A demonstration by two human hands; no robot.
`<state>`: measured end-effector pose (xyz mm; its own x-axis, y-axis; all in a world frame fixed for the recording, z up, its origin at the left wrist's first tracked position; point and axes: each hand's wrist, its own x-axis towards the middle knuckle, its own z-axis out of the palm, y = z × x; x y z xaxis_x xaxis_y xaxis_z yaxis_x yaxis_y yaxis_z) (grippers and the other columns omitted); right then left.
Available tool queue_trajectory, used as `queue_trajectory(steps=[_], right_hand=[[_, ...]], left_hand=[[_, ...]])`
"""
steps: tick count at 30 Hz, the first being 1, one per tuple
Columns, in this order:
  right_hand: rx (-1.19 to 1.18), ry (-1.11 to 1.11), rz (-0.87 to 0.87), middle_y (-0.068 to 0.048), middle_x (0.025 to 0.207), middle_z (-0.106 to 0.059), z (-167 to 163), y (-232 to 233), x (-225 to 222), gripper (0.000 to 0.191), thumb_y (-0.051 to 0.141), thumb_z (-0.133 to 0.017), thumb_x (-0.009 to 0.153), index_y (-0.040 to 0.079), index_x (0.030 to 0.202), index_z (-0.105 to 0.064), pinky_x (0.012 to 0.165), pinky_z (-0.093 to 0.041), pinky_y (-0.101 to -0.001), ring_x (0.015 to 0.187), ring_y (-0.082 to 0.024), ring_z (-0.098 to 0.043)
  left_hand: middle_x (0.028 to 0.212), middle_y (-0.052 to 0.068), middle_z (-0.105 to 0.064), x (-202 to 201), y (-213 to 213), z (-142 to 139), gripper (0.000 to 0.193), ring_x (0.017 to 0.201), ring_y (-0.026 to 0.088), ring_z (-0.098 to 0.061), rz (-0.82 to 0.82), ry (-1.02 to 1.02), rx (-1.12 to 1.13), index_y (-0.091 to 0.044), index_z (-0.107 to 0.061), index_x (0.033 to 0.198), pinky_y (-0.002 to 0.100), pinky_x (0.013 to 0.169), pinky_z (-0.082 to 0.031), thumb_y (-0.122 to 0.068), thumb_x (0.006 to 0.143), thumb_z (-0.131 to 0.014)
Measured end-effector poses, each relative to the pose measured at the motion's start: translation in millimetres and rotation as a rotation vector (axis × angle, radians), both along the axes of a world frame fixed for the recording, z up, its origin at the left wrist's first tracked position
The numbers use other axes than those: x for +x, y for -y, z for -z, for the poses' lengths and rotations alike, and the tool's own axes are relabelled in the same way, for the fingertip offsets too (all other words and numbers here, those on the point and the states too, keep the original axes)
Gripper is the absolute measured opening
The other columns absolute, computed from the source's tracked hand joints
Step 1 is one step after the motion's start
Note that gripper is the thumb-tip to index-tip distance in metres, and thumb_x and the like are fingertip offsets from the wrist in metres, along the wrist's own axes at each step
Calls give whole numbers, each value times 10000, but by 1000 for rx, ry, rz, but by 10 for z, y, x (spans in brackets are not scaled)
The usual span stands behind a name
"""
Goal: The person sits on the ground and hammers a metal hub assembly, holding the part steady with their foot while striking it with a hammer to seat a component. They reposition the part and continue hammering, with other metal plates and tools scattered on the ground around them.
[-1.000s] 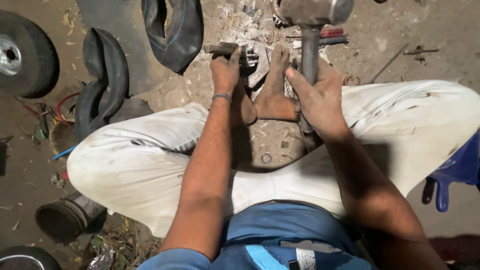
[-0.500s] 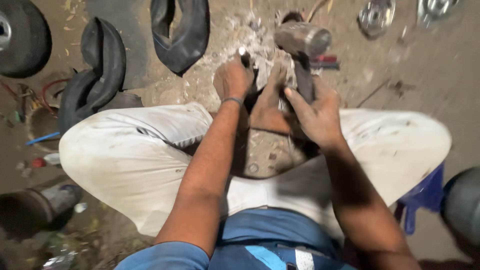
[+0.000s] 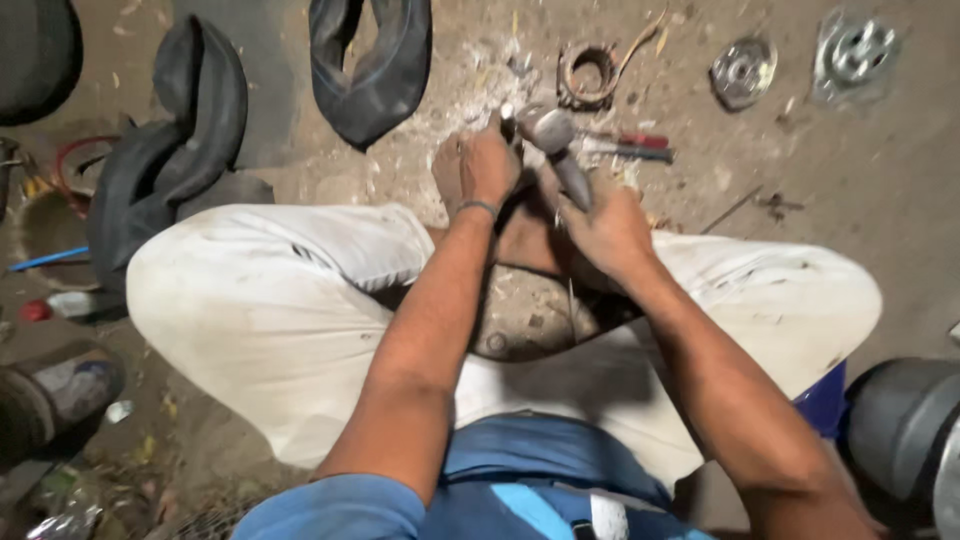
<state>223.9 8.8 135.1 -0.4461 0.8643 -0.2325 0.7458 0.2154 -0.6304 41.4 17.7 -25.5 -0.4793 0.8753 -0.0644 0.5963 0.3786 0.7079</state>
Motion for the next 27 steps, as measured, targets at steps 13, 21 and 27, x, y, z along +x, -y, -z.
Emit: queue_trajectory(steps=[13,21,27], right_hand=[[-510,-629,692,-15,644,-567,211,383,453,212,177,-710,971,1,943,-594,386,-394,-271,468,-85,-502],[-629,-774,696,0,667,-542,312,363,514,222,191,-719,977,5,965,-598,400,-369,-266,480,-77,-461],[-546,-647,601,7,677,-573,249,355,501,195,187,-717,969,11,1017,-649,453,-391,-252,533,-64,-490]], left_hand=[[844,171,-787,-349,122,284,271,736,224,-728,-175,507,185,34,-738,919,355,684,-564,-237,902,-737],[702,185,-738,-345,100,378,360,606,248,-704,-70,294,85,67,-744,855,377,615,-528,-289,909,-764],[739,214,-729,-252,67,252,448,656,345,-733,-41,144,-67,41,-741,814,425,643,-530,-395,914,-737]])
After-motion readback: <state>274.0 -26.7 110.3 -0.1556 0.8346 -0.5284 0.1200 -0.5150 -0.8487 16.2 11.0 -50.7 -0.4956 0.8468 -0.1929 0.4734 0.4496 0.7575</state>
